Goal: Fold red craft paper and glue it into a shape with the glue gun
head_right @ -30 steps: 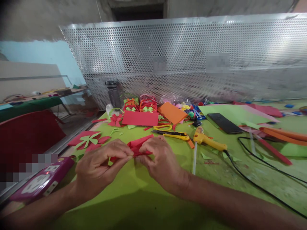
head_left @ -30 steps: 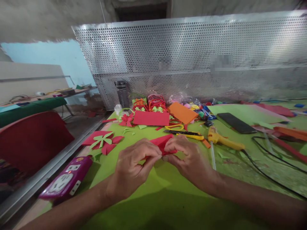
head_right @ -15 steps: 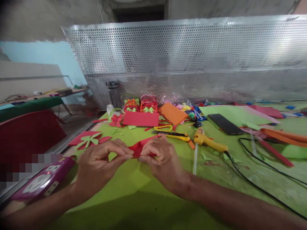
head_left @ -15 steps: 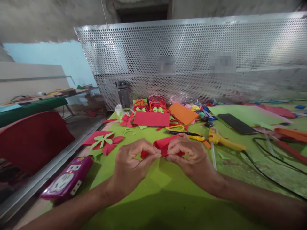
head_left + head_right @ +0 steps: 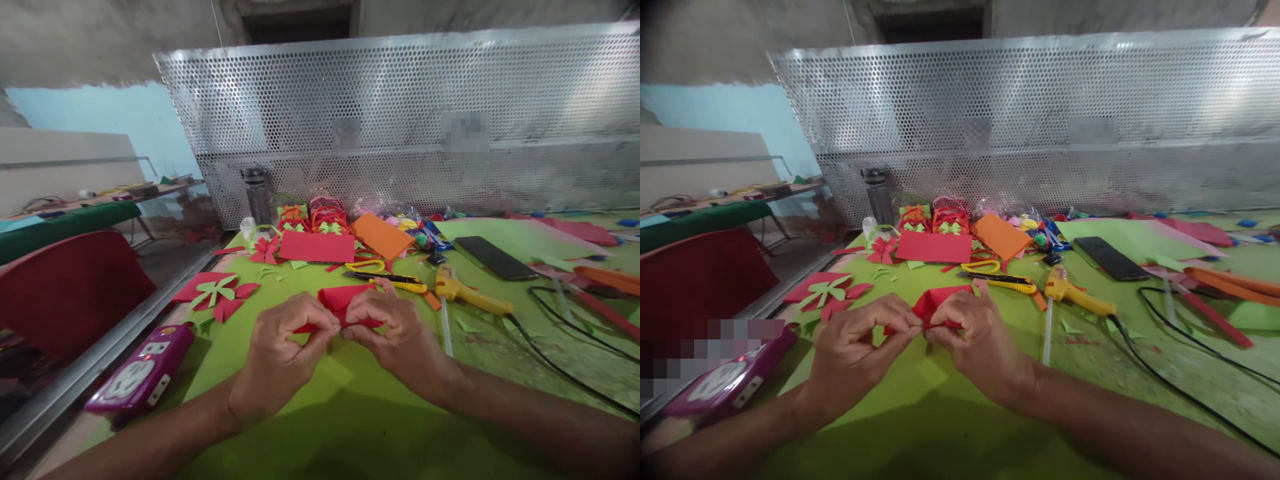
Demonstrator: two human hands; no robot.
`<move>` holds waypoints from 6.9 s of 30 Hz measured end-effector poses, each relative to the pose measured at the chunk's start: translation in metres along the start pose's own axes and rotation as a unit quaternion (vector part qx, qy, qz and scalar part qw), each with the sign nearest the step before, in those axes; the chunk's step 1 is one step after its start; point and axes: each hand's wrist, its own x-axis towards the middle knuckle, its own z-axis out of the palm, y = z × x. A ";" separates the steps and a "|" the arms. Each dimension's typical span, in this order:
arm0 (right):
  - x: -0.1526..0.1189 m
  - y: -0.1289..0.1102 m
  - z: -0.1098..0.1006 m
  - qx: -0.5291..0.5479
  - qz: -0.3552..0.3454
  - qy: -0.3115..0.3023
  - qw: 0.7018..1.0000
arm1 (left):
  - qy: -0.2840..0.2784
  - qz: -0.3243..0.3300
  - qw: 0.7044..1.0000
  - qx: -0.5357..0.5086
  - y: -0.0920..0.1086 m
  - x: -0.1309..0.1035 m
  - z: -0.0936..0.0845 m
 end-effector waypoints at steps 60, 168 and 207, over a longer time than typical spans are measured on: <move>-0.002 0.002 -0.006 -0.144 -0.119 -0.008 0.982 | -0.075 0.095 0.983 0.139 -0.018 0.004 -0.004; 0.011 0.016 -0.008 -0.178 -0.073 0.059 0.979 | 0.067 0.037 0.969 0.234 -0.046 0.007 -0.007; -0.053 0.117 -0.114 -0.477 0.327 -0.203 0.790 | 0.025 0.130 0.982 0.134 -0.030 0.036 0.017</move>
